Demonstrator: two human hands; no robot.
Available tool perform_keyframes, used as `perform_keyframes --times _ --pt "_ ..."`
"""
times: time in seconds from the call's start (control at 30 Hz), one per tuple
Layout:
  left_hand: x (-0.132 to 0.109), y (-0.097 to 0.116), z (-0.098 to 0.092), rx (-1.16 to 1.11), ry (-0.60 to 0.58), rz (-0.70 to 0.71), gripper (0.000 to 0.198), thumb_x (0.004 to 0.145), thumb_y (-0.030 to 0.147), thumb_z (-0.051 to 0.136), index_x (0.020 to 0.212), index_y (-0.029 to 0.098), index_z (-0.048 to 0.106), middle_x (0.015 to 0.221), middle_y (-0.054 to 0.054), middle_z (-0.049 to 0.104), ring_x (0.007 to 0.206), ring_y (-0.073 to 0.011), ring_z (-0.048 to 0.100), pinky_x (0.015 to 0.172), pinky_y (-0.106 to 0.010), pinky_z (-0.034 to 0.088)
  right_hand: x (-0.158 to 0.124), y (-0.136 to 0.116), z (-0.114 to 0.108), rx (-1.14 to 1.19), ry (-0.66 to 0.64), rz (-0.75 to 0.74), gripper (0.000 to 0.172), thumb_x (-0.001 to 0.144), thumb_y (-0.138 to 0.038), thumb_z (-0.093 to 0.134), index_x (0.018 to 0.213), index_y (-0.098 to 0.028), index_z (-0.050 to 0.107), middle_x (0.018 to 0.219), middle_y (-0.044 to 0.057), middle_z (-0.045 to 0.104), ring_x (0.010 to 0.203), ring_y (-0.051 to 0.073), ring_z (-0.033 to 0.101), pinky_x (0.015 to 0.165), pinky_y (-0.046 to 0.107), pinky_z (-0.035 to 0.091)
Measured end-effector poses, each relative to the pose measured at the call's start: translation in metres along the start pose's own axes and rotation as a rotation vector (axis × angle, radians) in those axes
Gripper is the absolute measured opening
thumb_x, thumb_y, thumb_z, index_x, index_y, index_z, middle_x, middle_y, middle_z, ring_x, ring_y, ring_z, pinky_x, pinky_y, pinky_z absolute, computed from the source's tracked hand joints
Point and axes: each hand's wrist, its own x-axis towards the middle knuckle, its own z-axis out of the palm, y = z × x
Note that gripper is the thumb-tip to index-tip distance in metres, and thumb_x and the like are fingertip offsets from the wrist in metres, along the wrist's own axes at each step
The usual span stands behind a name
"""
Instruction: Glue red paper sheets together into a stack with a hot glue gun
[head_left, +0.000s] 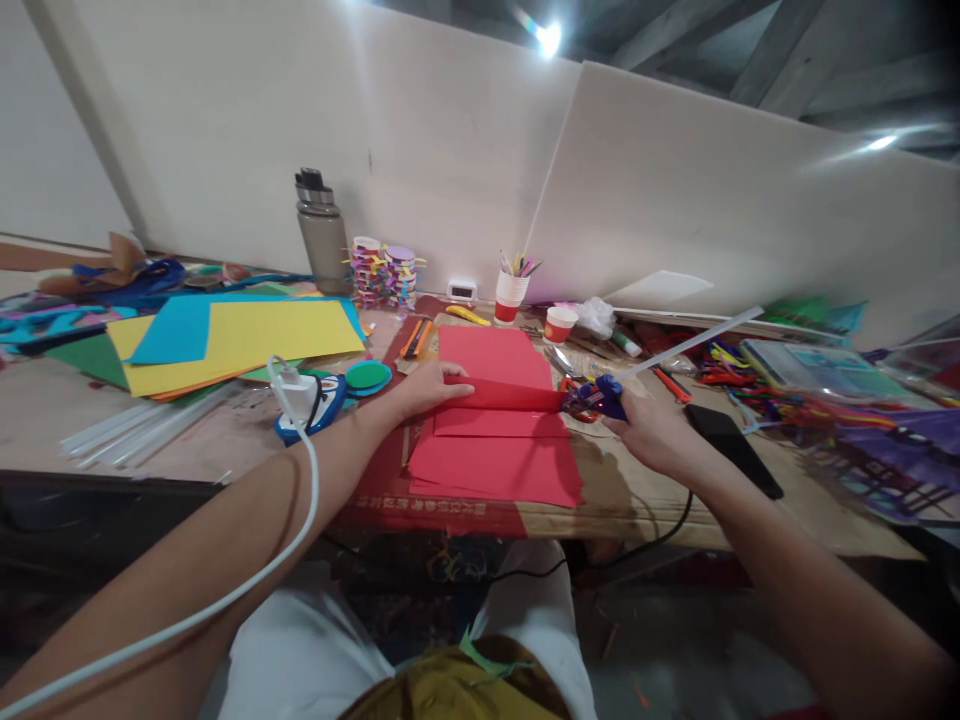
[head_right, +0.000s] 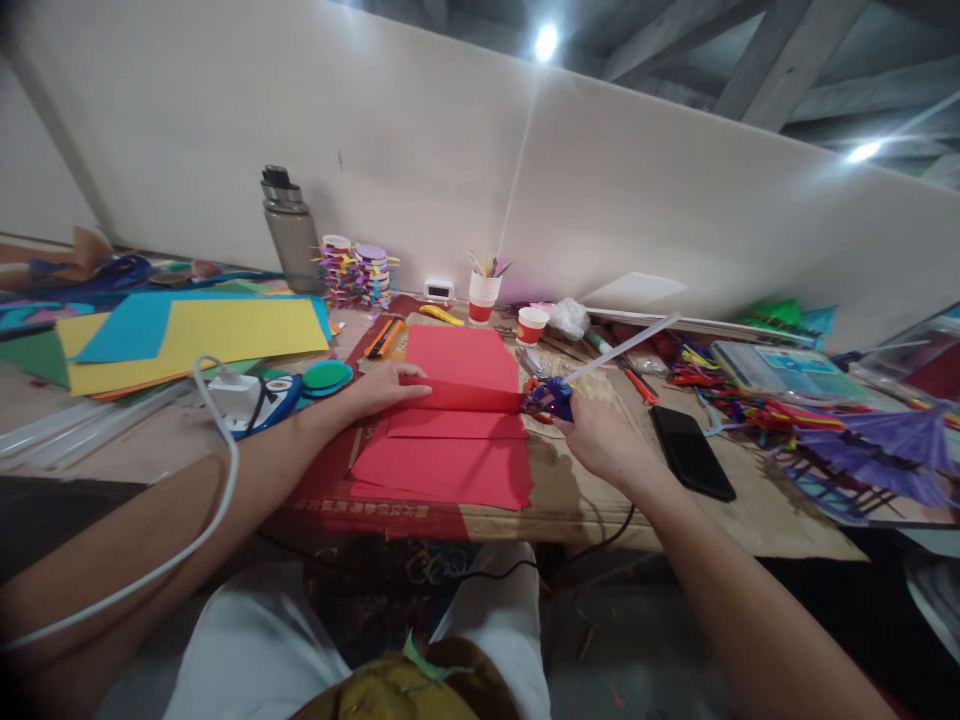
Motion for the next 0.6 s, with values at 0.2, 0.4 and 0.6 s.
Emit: perform_keyframes --times 0.2,0.4,0.6 --pt "0.001 0.001 0.0 0.012 0.006 0.031 0.036 0.072 0.049 0.059 0.078 0.014 0.065 0.073 -0.001 0.065 0.072 -0.0178 0.057 0.066 -0.027 0.039 -0.009 -0.009 -0.009 0.025 -0.039 -0.032 0.025 0.085 -0.031 0.056 0.104 -0.015 0.058 0.093 0.013 0.066 0.091 0.028 0.061 0.073 0.033 0.042" --pt "-0.001 0.003 0.0 0.016 -0.005 0.019 0.037 0.072 0.05 0.058 0.075 0.014 0.064 0.072 -0.002 0.065 0.069 -0.017 0.056 0.064 -0.026 0.04 -0.006 -0.049 -0.015 0.085 -0.083 -0.042 0.025 0.087 -0.032 0.055 0.107 -0.016 0.058 0.103 0.013 0.066 0.093 0.025 0.061 0.072 0.029 0.041" --pt "-0.001 0.004 -0.001 0.031 -0.002 0.032 0.035 0.072 0.048 0.059 0.076 0.014 0.064 0.073 -0.002 0.065 0.069 -0.0168 0.056 0.064 -0.026 0.04 -0.004 -0.043 -0.011 0.148 -0.082 -0.033 0.024 0.087 -0.027 0.054 0.107 -0.016 0.057 0.103 0.013 0.066 0.095 0.025 0.06 0.075 0.029 0.041"
